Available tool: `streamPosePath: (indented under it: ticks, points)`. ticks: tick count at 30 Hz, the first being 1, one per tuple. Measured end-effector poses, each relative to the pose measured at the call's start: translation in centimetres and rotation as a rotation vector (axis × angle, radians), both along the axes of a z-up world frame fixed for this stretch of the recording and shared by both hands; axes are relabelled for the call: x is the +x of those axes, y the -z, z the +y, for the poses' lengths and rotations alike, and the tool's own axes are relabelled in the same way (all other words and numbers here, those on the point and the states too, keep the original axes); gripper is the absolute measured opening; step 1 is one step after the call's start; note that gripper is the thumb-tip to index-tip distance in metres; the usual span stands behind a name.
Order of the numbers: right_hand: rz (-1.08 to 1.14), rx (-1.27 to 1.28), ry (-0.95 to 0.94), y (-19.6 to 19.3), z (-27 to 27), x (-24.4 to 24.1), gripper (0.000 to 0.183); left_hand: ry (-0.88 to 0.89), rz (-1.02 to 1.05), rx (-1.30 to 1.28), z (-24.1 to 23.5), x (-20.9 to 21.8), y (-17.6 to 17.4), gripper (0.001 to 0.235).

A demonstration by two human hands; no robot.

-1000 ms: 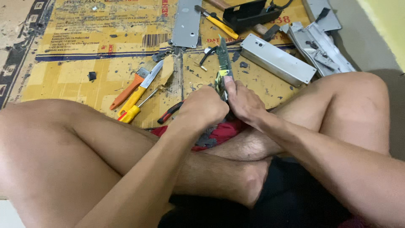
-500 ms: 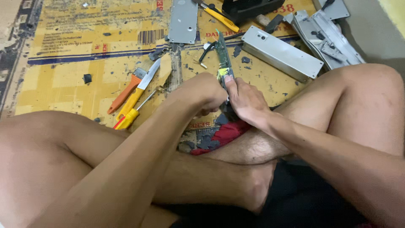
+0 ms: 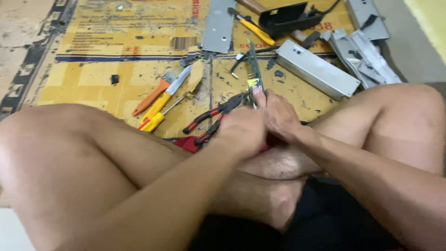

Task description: The person sits on the floor and uses a screwdriver and pliers to disassemble a small electronic device attached to a circuit board. They remove screws, pry open the casing, and manipulate internal components and wires.

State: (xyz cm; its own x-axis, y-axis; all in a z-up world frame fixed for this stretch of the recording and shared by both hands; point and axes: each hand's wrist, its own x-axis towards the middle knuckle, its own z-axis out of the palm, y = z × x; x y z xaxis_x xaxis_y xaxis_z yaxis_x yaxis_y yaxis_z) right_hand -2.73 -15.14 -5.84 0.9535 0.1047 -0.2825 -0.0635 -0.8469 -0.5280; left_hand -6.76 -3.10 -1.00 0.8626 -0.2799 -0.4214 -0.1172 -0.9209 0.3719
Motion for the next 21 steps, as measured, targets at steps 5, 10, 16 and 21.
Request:
streamPosePath:
  ticks: [5,10,16,21]
  points:
    - [0.028,0.071,0.066,-0.2,-0.3,0.7,0.079,-0.139,0.076,-0.094,2.5,-0.8,1.6,0.041]
    - [0.035,0.111,0.075,0.6,-0.4,0.8,0.082,-0.309,0.103,-0.321,3.9,-1.8,0.1,0.050]
    - [0.054,0.075,0.086,0.3,-0.4,0.7,0.085,-0.362,0.080,-0.354,4.1,-0.7,0.6,0.044]
    - [0.072,0.070,0.086,-1.6,0.5,-0.4,0.084,-0.225,0.051,-0.289,4.3,0.9,1.4,0.040]
